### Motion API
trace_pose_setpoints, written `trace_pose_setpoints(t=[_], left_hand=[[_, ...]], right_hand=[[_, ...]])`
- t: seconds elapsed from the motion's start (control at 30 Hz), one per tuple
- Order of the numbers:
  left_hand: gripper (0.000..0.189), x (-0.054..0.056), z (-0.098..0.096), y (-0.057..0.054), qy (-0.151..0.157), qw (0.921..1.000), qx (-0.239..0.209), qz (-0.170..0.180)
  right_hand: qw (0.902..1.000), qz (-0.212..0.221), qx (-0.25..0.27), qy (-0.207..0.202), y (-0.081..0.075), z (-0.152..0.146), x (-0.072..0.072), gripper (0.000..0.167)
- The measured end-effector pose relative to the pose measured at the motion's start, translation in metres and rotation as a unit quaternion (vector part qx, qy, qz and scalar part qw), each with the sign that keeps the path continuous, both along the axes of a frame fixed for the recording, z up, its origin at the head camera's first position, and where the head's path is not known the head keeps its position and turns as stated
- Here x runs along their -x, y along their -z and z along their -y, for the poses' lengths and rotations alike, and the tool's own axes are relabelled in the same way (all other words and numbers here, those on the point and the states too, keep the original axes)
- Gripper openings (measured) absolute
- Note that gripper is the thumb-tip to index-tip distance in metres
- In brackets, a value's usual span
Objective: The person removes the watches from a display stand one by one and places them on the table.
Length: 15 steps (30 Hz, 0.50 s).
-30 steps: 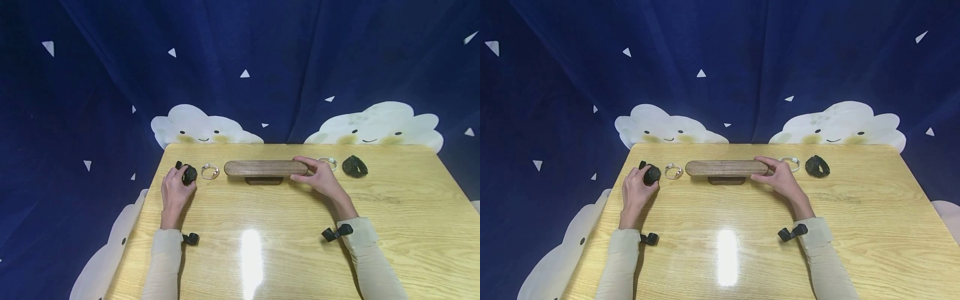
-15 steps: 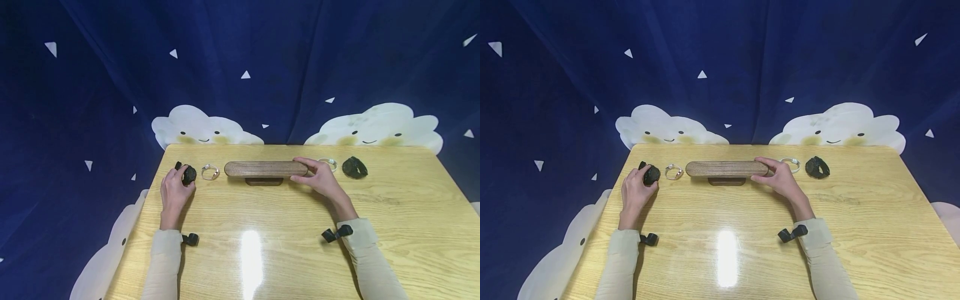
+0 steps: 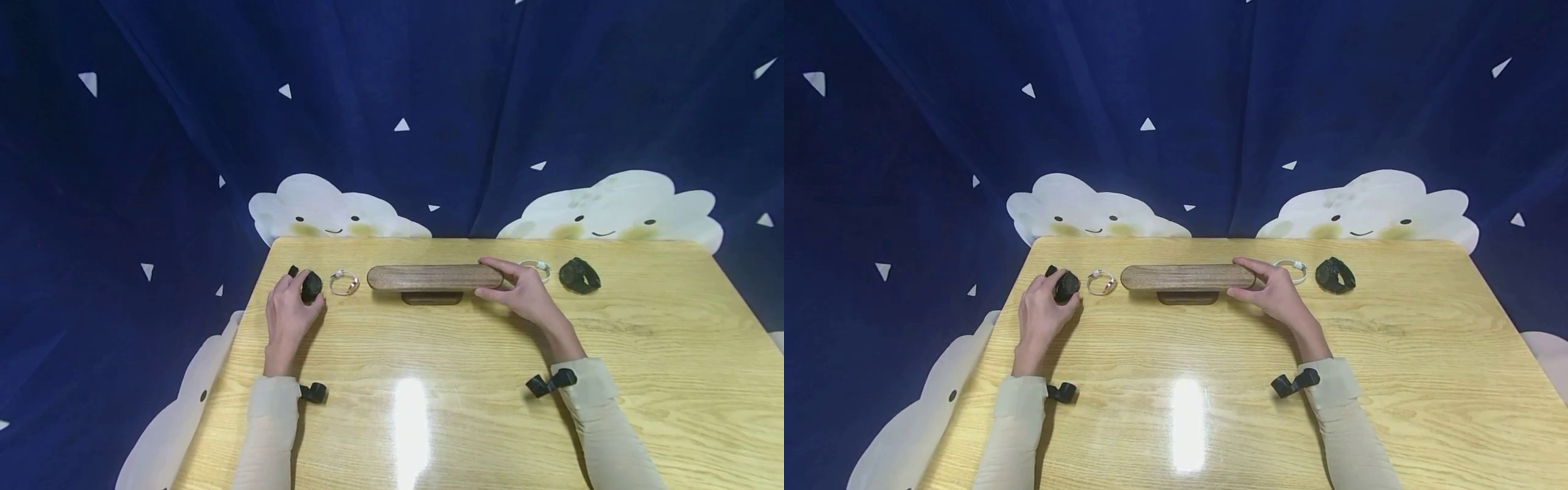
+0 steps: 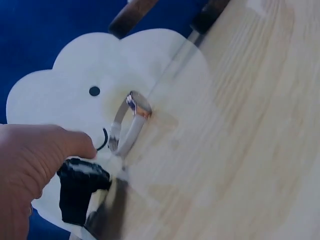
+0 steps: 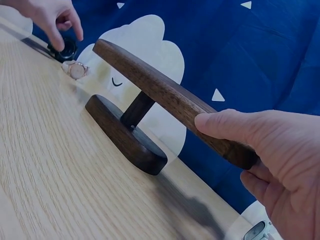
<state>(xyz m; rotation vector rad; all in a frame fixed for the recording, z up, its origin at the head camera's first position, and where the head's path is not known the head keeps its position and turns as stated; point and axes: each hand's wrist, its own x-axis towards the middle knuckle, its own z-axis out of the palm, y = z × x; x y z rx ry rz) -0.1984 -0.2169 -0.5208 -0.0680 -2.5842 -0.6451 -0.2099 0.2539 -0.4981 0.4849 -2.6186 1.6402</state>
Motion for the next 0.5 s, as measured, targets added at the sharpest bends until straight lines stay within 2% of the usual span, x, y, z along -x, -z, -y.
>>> trace_pose_setpoints(t=[0.2, 0.5], left_hand=[[0.044, 0.001, -0.014, -0.008, 0.030, 0.9982, -0.036, -0.038], [0.041, -0.008, -0.045, -0.011, 0.093, 0.9935, -0.054, -0.037]], right_hand=[[0.9995, -0.028, -0.015, -0.002, 0.002, -0.002, 0.004, 0.070], [0.9908, -0.091, -0.094, 0.032, 0.006, -0.005, -0.010, 0.072]])
